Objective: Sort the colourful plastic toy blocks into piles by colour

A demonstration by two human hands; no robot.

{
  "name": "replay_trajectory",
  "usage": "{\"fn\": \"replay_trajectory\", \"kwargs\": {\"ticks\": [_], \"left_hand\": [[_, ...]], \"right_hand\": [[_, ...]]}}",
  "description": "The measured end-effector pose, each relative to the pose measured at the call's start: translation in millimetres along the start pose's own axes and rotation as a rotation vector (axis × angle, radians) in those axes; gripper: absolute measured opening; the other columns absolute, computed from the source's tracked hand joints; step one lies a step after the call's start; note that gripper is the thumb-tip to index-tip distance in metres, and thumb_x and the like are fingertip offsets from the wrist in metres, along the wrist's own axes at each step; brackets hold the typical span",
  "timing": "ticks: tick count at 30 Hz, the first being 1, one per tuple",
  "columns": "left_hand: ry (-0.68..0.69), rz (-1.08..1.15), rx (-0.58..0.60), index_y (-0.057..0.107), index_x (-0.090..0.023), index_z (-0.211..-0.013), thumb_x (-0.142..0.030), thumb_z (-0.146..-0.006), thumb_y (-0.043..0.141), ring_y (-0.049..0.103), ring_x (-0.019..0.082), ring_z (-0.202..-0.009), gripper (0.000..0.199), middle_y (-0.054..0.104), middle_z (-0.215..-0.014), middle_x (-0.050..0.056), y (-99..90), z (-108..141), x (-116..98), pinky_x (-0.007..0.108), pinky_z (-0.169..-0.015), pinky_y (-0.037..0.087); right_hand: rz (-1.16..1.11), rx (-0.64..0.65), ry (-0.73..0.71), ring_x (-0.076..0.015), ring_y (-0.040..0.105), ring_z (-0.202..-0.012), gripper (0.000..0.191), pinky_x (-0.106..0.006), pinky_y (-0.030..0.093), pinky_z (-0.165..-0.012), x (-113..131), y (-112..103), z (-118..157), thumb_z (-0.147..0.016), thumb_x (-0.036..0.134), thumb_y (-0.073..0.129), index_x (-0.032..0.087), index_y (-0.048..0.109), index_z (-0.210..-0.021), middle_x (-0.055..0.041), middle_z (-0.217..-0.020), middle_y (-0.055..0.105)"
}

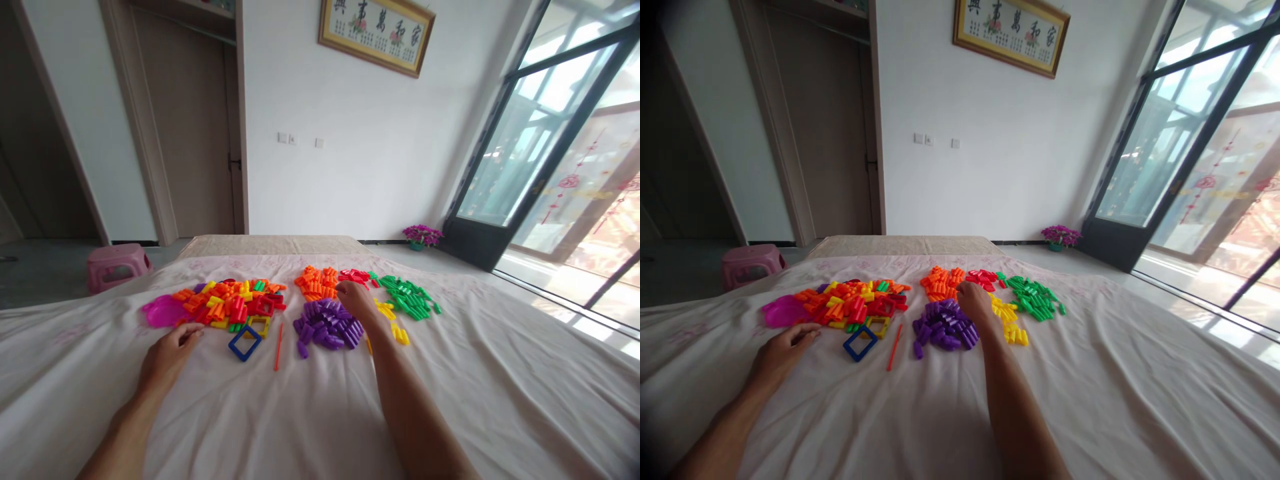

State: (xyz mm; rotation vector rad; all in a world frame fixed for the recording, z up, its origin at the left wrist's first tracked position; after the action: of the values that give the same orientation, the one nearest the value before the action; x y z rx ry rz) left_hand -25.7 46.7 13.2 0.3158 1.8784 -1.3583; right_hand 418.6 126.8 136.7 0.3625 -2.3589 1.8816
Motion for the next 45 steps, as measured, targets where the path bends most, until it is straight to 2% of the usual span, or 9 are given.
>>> {"fn": "replay_trajectory", "kwargs": {"ticks": [10,15,20,25,28,35,38,41,45], "left_hand": [[0.003,0.019,0.011,0.072,-0.028,-0.104,-0.047,-0.083,0.054,0.07,0.021,-0.096,0.033,0.078,-0.103,0.001,-1.9,3,-8,0.027,-0.08,0.049],[0.027,0.021,0.01,0.072,-0.029,-0.105,-0.047,-0.084,0.053,0.07,0.021,-0.097,0.033,0.077,-0.106,0.001,-0.3,1,-6,0.027,-0.081,0.049],[0.039,0.023,-0.001,0.073,-0.028,-0.104,-0.045,-0.084,0.053,0.071,0.02,-0.095,0.033,0.078,-0.104,0.001,0.0,0,-6,0.026,-0.079,0.049],[0.026,0.021,0.004,0.073,-0.029,-0.103,-0.046,-0.084,0.053,0.07,0.021,-0.094,0.032,0.078,-0.103,0.0,-0.5,0,-7,0.027,-0.079,0.048],[0.02,0.025,0.008,0.072,-0.03,-0.102,-0.046,-0.084,0.053,0.07,0.021,-0.094,0.031,0.077,-0.104,0.0,-0.6,1,-8,0.026,-0.079,0.047],[0.017,0.027,0.019,0.072,-0.029,-0.104,-0.044,-0.085,0.052,0.069,0.02,-0.096,0.031,0.077,-0.106,0.0,-2.7,3,-12,0.027,-0.079,0.046],[0.015,0.033,0.027,0.072,-0.028,-0.104,-0.043,-0.085,0.052,0.069,0.021,-0.096,0.032,0.077,-0.105,0.001,-3.6,4,-14,0.027,-0.079,0.046],[0.017,0.043,0.028,0.072,-0.027,-0.104,-0.044,-0.084,0.052,0.069,0.022,-0.098,0.033,0.077,-0.106,0.002,-3.5,4,-14,0.027,-0.08,0.046],[0.013,0.058,0.013,0.073,-0.027,-0.105,-0.045,-0.083,0.054,0.068,0.024,-0.099,0.034,0.077,-0.108,0.003,-4.1,4,-14,0.029,-0.081,0.046]], "right_hand": [[-0.299,0.136,-0.485,-0.021,0.061,-0.115,0.043,-0.029,0.043,-0.098,122,52,30,-0.088,0.016,0.052,0.019,0.063,-0.129,-0.0092,-0.126,0.067],[-0.187,0.184,-0.489,-0.022,0.059,-0.118,0.034,-0.031,0.043,-0.097,164,82,23,-0.089,0.018,0.053,0.02,0.063,-0.122,-0.0099,-0.124,0.068],[-0.094,0.163,-0.449,-0.022,0.06,-0.112,0.019,-0.031,0.039,-0.097,174,104,9,-0.09,0.024,0.057,0.017,0.067,-0.104,-0.0096,-0.112,0.072],[-0.091,0.087,-0.482,-0.0197,0.061,-0.099,0.012,-0.029,0.039,-0.091,170,97,12,-0.089,0.025,0.059,0.02,0.069,-0.091,-0.0042,-0.098,0.073],[-0.076,0.035,-0.508,-0.0201,0.06,-0.099,0.014,-0.03,0.039,-0.091,169,87,23,-0.089,0.026,0.058,0.02,0.07,-0.093,-0.005,-0.097,0.073],[0.052,0.208,-0.639,-0.0229,0.065,-0.09,0.025,-0.03,0.044,-0.078,179,77,54,-0.091,0.038,0.056,0.02,0.073,-0.088,-0.0074,-0.089,0.074],[0.042,0.193,-0.526,-0.0215,0.068,-0.084,0.037,-0.029,0.043,-0.07,182,70,47,-0.098,0.039,0.044,0.019,0.072,-0.083,-0.009,-0.089,0.074],[-0.034,0.119,-0.411,-0.0214,0.068,-0.091,0.035,-0.029,0.044,-0.071,188,68,31,-0.099,0.033,0.04,0.019,0.071,-0.092,-0.0093,-0.099,0.073],[-0.14,0.098,-0.427,-0.024,0.063,-0.109,0.032,-0.031,0.047,-0.081,210,85,17,-0.093,0.038,0.054,0.023,0.063,-0.12,-0.0095,-0.12,0.068]]}}
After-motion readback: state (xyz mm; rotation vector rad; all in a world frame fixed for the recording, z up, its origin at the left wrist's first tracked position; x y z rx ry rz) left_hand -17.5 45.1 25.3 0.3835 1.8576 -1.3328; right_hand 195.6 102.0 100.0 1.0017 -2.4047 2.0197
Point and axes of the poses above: each hand's wrist, its own z-axis away from the middle knuckle, its own y-axis out of the palm, x = y × z, the point moved 5 cm from there along -z, towards the middle knuckle
